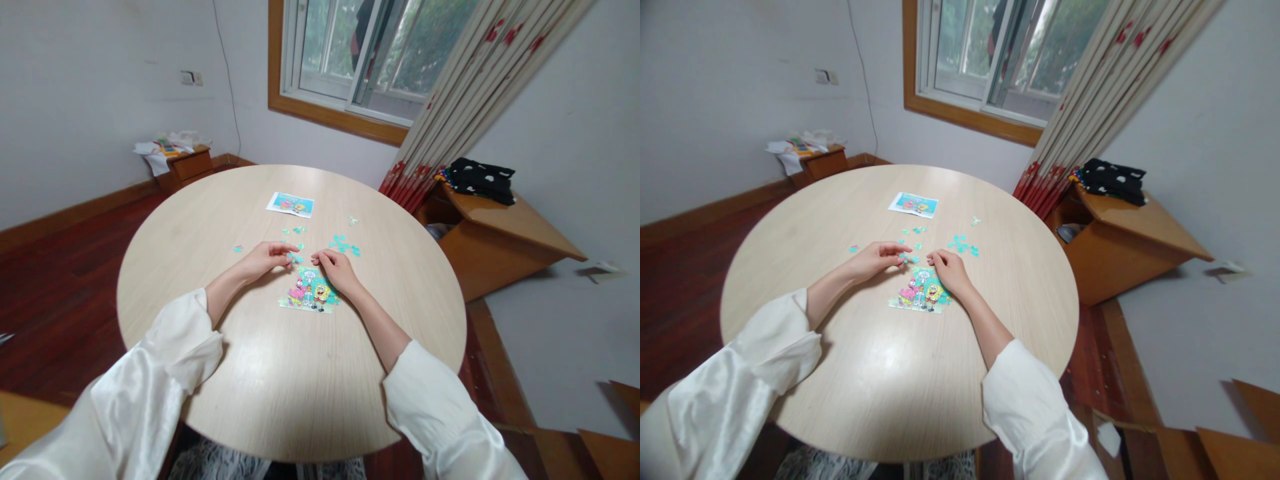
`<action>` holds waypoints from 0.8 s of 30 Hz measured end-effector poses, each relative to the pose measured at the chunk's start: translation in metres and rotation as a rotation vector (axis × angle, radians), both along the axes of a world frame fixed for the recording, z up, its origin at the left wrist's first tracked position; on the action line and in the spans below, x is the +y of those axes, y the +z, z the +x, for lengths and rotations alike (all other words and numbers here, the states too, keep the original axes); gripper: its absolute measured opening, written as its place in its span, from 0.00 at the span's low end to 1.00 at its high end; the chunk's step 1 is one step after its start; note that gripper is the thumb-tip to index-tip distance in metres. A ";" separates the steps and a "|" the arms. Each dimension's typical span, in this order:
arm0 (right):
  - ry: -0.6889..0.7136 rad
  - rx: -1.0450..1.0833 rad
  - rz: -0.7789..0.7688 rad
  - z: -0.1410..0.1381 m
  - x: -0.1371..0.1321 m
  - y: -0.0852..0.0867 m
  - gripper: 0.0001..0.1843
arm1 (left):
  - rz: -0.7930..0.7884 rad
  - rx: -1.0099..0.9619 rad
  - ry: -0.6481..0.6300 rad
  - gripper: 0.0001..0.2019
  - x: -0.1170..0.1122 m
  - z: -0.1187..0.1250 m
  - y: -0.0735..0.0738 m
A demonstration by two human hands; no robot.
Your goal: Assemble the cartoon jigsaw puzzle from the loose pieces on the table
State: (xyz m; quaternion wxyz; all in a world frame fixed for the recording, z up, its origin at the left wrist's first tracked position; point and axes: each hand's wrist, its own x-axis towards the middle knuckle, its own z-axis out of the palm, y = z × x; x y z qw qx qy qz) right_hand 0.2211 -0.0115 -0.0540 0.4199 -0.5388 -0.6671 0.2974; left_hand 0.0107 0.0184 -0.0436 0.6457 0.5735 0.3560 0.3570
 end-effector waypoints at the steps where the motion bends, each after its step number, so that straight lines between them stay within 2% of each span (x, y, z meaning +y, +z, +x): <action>1: 0.002 0.001 0.000 0.000 0.000 0.000 0.14 | 0.000 -0.009 0.007 0.12 0.000 0.000 -0.001; 16: 0.003 0.057 -0.001 0.001 0.002 -0.005 0.13 | -0.046 -0.045 -0.041 0.15 0.002 -0.001 -0.006; 24: 0.010 0.066 -0.006 0.001 0.002 -0.004 0.13 | -0.076 -0.068 -0.007 0.16 0.000 0.000 -0.003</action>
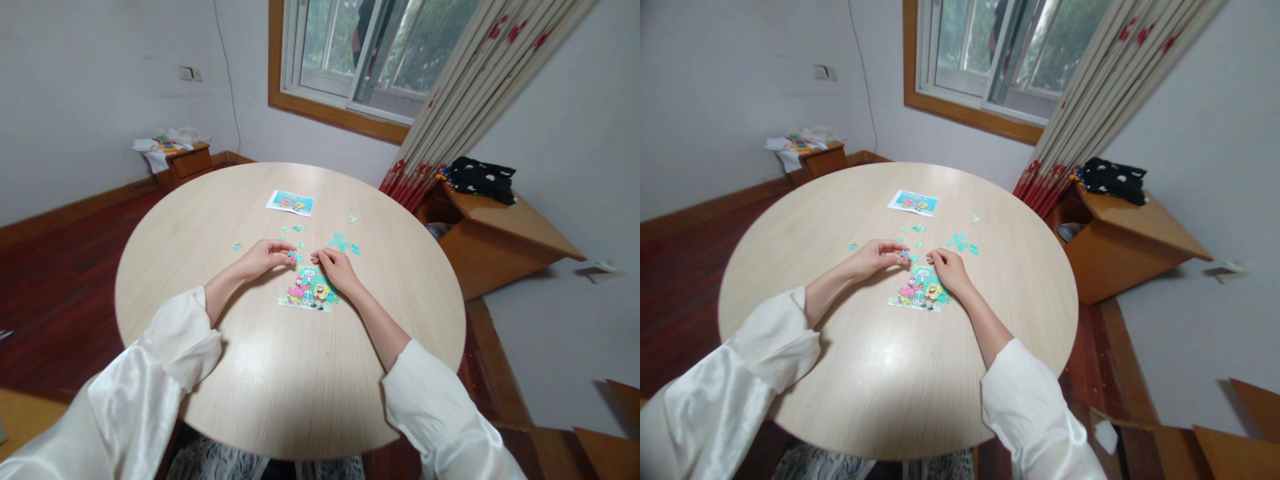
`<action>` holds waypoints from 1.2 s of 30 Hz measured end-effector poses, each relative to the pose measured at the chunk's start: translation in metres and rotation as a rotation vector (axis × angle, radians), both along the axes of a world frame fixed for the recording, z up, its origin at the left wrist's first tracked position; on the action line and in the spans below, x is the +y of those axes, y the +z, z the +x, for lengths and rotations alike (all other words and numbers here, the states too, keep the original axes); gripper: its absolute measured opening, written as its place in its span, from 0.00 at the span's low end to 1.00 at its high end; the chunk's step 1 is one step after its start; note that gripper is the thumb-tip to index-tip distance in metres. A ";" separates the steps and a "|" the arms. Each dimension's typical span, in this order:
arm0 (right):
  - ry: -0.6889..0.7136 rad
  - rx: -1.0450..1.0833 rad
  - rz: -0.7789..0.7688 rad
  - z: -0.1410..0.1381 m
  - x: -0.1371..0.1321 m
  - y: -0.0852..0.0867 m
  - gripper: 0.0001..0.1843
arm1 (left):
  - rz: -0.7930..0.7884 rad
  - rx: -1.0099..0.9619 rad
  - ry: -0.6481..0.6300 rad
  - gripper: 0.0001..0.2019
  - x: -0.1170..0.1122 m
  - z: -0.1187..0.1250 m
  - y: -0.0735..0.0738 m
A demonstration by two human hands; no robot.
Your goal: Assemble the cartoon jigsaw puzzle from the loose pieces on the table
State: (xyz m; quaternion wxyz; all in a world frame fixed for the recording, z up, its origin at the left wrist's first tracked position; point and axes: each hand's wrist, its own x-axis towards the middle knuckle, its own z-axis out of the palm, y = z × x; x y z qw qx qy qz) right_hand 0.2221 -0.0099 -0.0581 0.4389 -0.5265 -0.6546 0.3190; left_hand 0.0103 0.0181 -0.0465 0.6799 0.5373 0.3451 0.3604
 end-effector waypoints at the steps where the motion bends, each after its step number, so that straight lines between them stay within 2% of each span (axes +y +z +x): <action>1: 0.000 -0.003 0.002 0.000 0.000 0.000 0.13 | -0.002 -0.002 0.006 0.16 0.000 0.000 0.000; 9: -0.008 -0.011 0.007 -0.001 0.000 0.001 0.13 | 0.049 0.057 0.060 0.15 -0.003 0.003 0.005; 19: -0.006 -0.022 0.006 0.000 -0.001 0.002 0.13 | 0.267 0.145 0.083 0.14 -0.005 0.006 0.004; 31: -0.014 -0.027 0.000 -0.001 -0.001 0.002 0.13 | 0.396 0.205 0.061 0.14 -0.009 0.006 0.010; 36: -0.010 -0.028 0.012 -0.001 -0.001 0.002 0.13 | 0.415 0.243 0.091 0.15 -0.010 0.006 0.009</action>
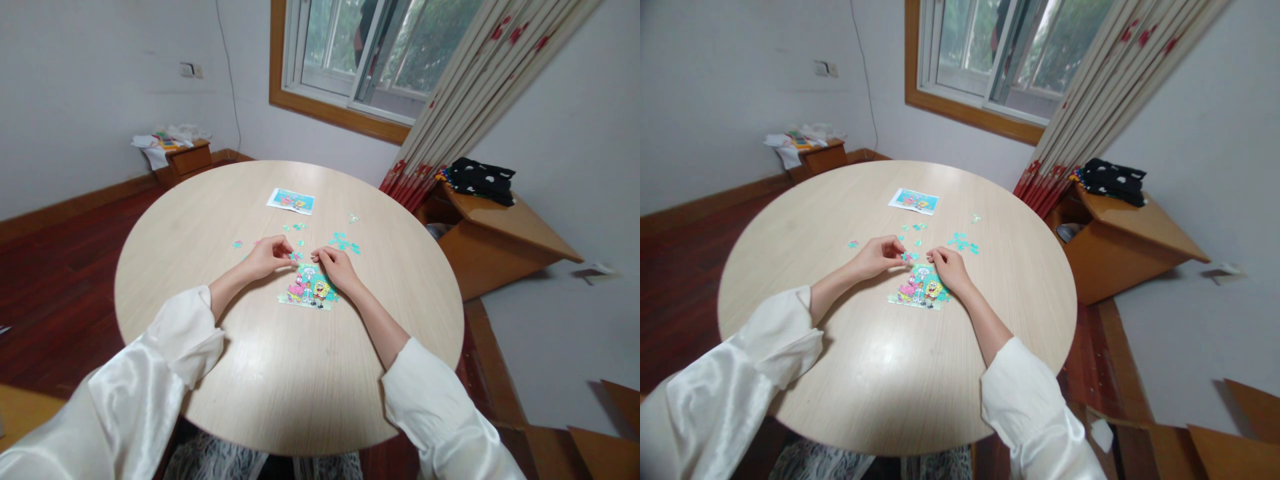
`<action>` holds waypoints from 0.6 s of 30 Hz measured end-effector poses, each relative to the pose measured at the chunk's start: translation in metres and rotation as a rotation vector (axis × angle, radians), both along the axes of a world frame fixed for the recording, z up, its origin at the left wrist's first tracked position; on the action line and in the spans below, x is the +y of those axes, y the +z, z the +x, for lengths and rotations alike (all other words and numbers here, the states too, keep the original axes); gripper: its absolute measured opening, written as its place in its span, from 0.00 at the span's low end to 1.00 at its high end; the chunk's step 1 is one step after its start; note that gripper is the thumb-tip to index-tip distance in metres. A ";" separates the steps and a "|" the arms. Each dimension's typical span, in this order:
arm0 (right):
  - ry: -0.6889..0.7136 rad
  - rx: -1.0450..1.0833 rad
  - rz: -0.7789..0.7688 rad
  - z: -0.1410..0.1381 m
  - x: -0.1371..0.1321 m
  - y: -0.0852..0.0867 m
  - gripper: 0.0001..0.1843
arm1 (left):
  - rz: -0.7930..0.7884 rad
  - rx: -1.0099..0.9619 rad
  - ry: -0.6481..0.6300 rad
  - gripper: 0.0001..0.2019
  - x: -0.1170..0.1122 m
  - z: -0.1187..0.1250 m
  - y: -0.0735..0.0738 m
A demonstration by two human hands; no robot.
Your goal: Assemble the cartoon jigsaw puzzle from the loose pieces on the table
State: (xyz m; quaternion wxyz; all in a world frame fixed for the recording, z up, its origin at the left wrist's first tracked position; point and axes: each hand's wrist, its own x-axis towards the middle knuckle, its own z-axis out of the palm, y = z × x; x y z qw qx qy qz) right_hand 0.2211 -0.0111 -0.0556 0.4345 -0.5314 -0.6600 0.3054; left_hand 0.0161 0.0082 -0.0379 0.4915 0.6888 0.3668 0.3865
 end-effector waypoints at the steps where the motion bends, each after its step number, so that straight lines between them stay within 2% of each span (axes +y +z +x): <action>1: 0.001 -0.001 0.001 0.000 0.000 0.000 0.13 | 0.005 0.001 0.007 0.15 0.000 0.000 -0.001; 18: 0.005 -0.008 0.013 0.001 0.000 -0.001 0.14 | 0.036 0.008 -0.016 0.17 0.001 -0.001 -0.003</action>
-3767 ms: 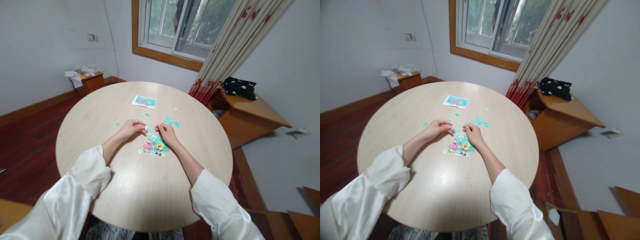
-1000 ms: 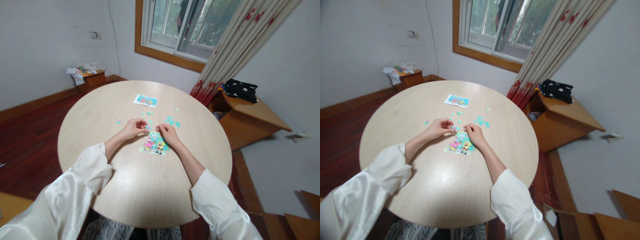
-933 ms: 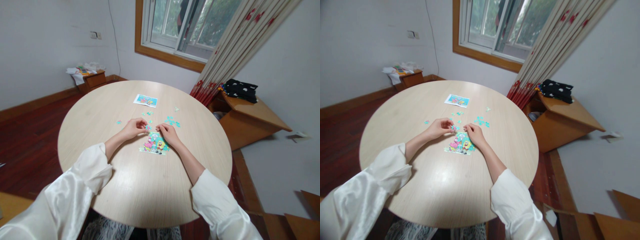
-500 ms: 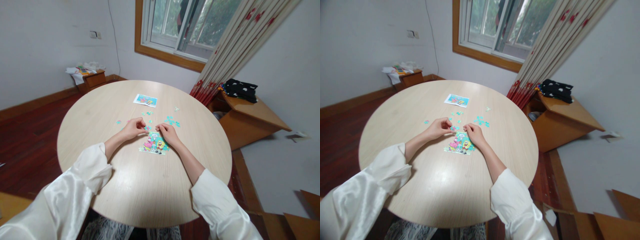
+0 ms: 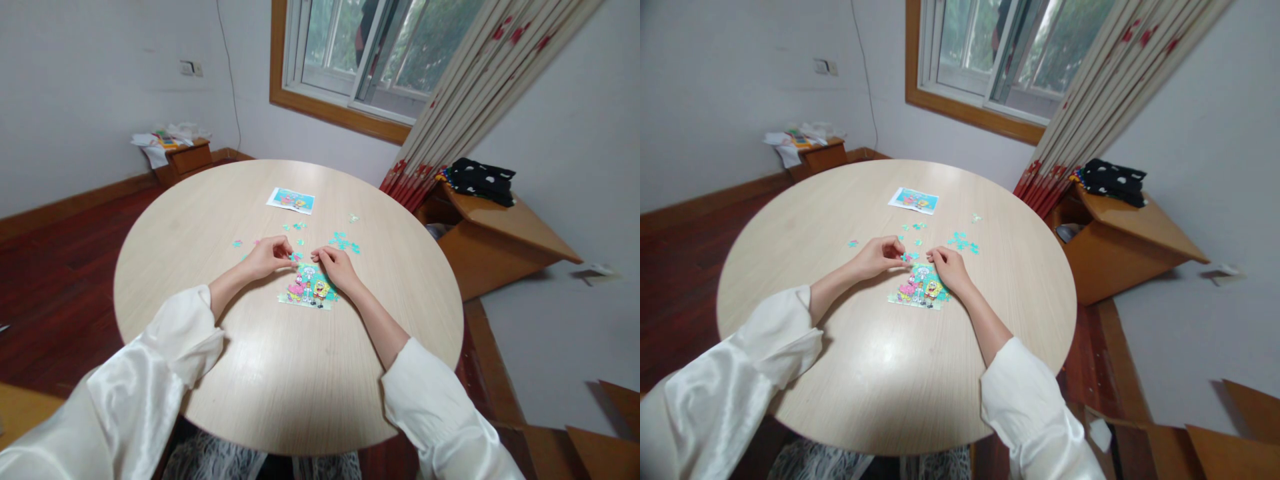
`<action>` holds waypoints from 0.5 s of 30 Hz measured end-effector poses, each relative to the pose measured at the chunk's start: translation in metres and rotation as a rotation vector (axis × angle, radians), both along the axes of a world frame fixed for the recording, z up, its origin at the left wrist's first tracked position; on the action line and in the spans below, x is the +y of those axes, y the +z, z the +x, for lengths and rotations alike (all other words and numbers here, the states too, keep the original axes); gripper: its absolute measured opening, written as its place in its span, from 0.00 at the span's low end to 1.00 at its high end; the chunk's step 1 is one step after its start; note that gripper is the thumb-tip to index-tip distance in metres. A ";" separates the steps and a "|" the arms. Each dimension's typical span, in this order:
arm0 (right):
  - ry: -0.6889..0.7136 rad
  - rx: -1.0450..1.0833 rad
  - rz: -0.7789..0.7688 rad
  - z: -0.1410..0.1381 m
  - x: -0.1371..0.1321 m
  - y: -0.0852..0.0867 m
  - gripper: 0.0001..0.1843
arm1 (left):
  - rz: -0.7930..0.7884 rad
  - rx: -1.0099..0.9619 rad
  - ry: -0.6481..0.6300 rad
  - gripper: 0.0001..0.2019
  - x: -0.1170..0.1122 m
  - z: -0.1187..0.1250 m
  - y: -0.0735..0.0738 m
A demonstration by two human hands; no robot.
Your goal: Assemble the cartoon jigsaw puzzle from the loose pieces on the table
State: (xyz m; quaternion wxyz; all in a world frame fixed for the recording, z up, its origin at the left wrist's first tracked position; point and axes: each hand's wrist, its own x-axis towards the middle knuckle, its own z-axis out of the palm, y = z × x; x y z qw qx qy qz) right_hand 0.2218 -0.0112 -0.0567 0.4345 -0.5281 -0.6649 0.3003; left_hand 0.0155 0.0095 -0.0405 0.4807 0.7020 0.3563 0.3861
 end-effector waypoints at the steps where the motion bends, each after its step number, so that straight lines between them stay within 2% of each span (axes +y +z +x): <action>1: -0.001 0.000 0.001 0.000 0.000 0.000 0.14 | -0.007 0.005 -0.006 0.16 0.000 0.000 0.001; 15: 0.000 0.001 -0.010 0.000 0.000 0.001 0.14 | -0.026 0.021 -0.038 0.15 0.000 0.000 0.000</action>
